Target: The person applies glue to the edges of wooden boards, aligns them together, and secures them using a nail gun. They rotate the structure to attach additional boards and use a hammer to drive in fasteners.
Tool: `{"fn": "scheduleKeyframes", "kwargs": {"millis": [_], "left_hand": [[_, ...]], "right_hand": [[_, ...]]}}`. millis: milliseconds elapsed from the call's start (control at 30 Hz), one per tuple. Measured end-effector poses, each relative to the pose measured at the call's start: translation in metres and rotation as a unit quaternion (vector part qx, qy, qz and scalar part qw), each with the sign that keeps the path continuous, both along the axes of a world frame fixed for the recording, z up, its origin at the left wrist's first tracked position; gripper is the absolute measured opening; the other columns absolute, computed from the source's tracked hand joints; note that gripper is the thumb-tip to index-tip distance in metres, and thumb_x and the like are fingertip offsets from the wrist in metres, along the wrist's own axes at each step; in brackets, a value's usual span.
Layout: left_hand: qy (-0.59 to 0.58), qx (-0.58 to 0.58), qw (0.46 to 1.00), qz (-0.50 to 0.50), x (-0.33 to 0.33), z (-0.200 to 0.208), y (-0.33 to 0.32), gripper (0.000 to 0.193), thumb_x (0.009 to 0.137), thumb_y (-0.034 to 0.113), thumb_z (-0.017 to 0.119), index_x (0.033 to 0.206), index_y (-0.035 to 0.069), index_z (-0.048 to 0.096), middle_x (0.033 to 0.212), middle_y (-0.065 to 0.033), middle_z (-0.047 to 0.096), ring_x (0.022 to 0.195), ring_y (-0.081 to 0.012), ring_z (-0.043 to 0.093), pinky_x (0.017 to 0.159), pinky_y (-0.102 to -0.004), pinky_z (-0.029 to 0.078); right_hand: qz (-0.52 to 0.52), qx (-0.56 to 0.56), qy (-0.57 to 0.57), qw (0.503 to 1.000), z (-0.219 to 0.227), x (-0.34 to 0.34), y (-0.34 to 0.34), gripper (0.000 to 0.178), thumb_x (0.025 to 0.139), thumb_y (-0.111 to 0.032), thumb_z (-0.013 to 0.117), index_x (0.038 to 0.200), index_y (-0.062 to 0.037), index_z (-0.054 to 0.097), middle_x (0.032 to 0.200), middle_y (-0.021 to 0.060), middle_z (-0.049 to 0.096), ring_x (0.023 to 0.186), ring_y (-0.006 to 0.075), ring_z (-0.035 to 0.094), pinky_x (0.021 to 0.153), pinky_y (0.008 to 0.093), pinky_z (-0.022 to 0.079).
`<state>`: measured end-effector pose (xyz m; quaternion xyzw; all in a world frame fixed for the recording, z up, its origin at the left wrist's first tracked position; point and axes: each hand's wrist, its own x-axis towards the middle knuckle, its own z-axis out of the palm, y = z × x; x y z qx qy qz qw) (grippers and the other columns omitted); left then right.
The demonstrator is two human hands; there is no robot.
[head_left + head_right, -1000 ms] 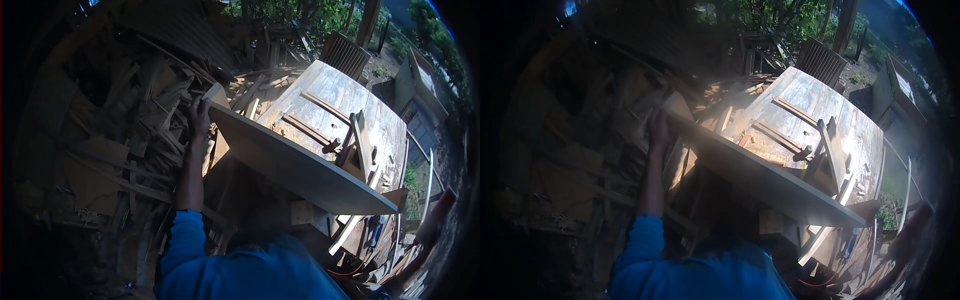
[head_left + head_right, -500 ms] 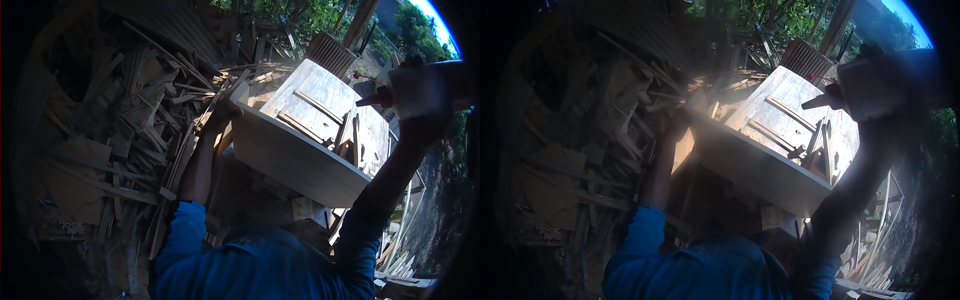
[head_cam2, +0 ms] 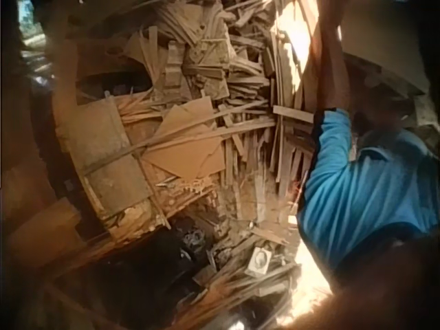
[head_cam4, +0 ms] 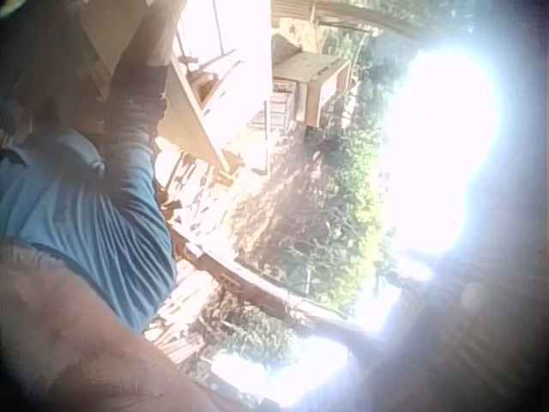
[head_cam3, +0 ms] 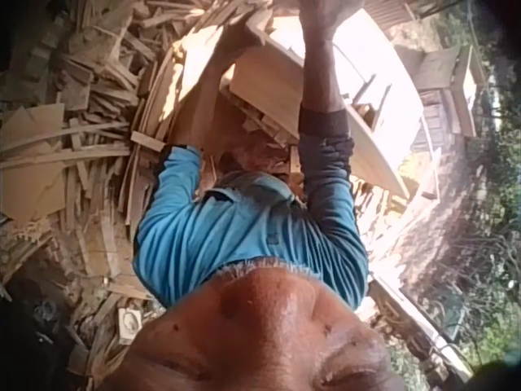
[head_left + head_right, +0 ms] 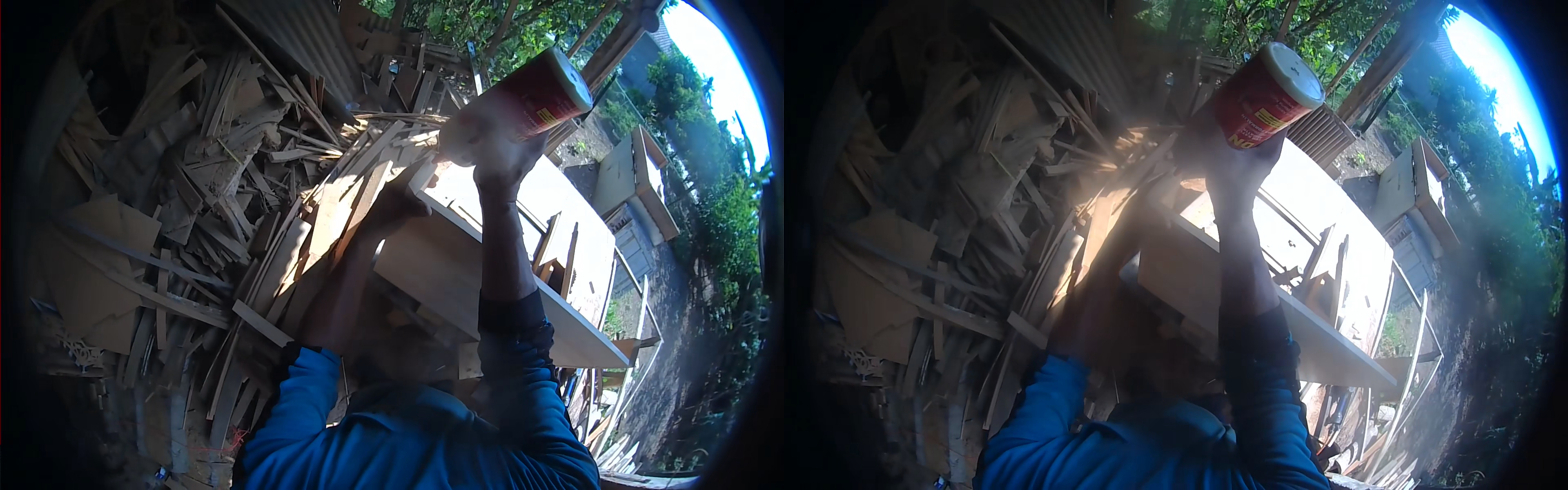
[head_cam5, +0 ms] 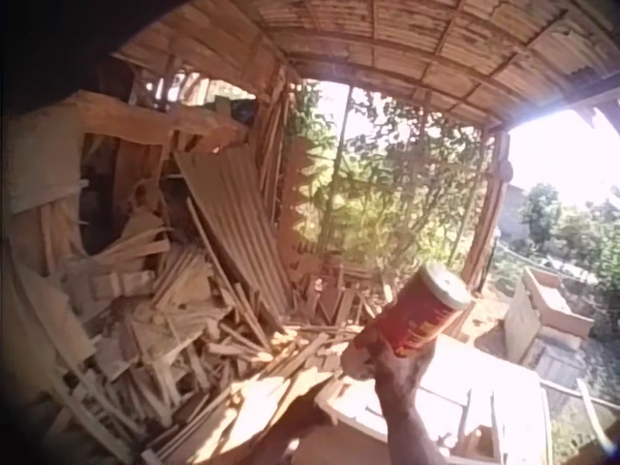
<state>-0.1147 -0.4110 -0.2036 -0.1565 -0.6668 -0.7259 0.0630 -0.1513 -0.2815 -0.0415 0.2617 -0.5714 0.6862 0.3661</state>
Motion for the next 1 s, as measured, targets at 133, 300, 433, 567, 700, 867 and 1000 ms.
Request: {"fn": "scheduleKeyframes", "kwargs": {"millis": [133,300,433,567,700,867,1000], "left_hand": [[0.035,0.03,0.999,0.002,-0.007,-0.012,0.006,0.101,0.063,0.023,0.082,0.152,0.005,0.037,0.132,-0.0115,0.059,0.124,-0.023,0.054,0.103,-0.0362,0.045],[0.043,0.039,0.998,-0.006,-0.007,-0.004,0.006,0.107,0.063,0.025,0.083,0.154,0.004,0.031,0.138,-0.0115,0.054,0.126,-0.0234,0.053,0.103,-0.0361,0.045],[0.019,0.079,0.996,-0.024,-0.008,-0.002,0.008,0.108,0.068,0.02,0.081,0.158,0.006,0.023,0.142,-0.0111,0.05,0.127,-0.0229,0.051,0.101,-0.0356,0.046],[0.019,0.196,0.979,-0.061,-0.008,-0.013,0.007,0.111,0.07,0.017,0.082,0.159,0.009,0.017,0.144,-0.0109,0.046,0.125,-0.023,0.048,0.098,-0.0351,0.047],[0.04,0.147,0.985,-0.074,-0.012,-0.014,0.008,0.112,0.07,0.017,0.084,0.16,0.011,0.017,0.143,-0.0109,0.046,0.125,-0.0225,0.046,0.095,-0.0341,0.049],[-0.001,0.172,0.983,-0.071,-0.01,-0.02,0.007,0.102,0.072,0.011,0.081,0.158,0.014,0.026,0.136,-0.0111,0.052,0.119,-0.0187,0.051,0.089,-0.0312,0.051],[-0.004,0.042,0.999,-0.014,-0.005,-0.009,0.003,0.097,0.071,0.007,0.08,0.155,0.012,0.032,0.129,-0.011,0.056,0.112,-0.0171,0.055,0.088,-0.0294,0.052]], "right_hand": [[0.037,0.007,-0.004,0.999,-0.014,-0.009,0.01,0.049,0.074,-0.016,0.073,0.116,-0.0001,0.054,0.101,0.0099,0.066,0.087,0.0182,0.066,0.076,0.032,0.054],[0.148,-0.033,-0.108,0.983,-0.016,-0.014,0.02,0.065,0.07,-0.008,0.079,0.126,0.0001,0.046,0.11,0.011,0.063,0.097,0.0189,0.065,0.084,0.0334,0.054],[0.134,-0.016,-0.048,0.99,-0.012,-0.018,0.015,0.045,0.074,-0.012,0.071,0.114,0.0007,0.056,0.101,0.0105,0.067,0.087,0.0188,0.067,0.076,0.0314,0.054],[0.07,0.037,-0.031,0.996,-0.004,-0.009,0.007,0.029,0.074,-0.013,0.063,0.099,0.0008,0.065,0.091,0.0095,0.069,0.077,0.018,0.067,0.066,0.0296,0.053],[0.01,0.059,-0.007,0.998,-0.006,-0.022,0.016,0.029,0.077,-0.013,0.062,0.102,0.0011,0.064,0.09,0.0092,0.069,0.075,0.0173,0.066,0.064,0.0289,0.053],[0.106,-0.051,-0.055,0.992,0.005,-0.011,0.007,0.04,0.075,-0.01,0.07,0.112,0.0009,0.058,0.092,0.009,0.068,0.076,0.0174,0.067,0.067,0.0302,0.055],[0.159,-0.05,-0.058,0.984,0.004,-0.011,0.007,0.049,0.07,-0.004,0.076,0.115,0.0,0.056,0.096,0.0095,0.068,0.079,0.0175,0.068,0.071,0.0305,0.056]]}}
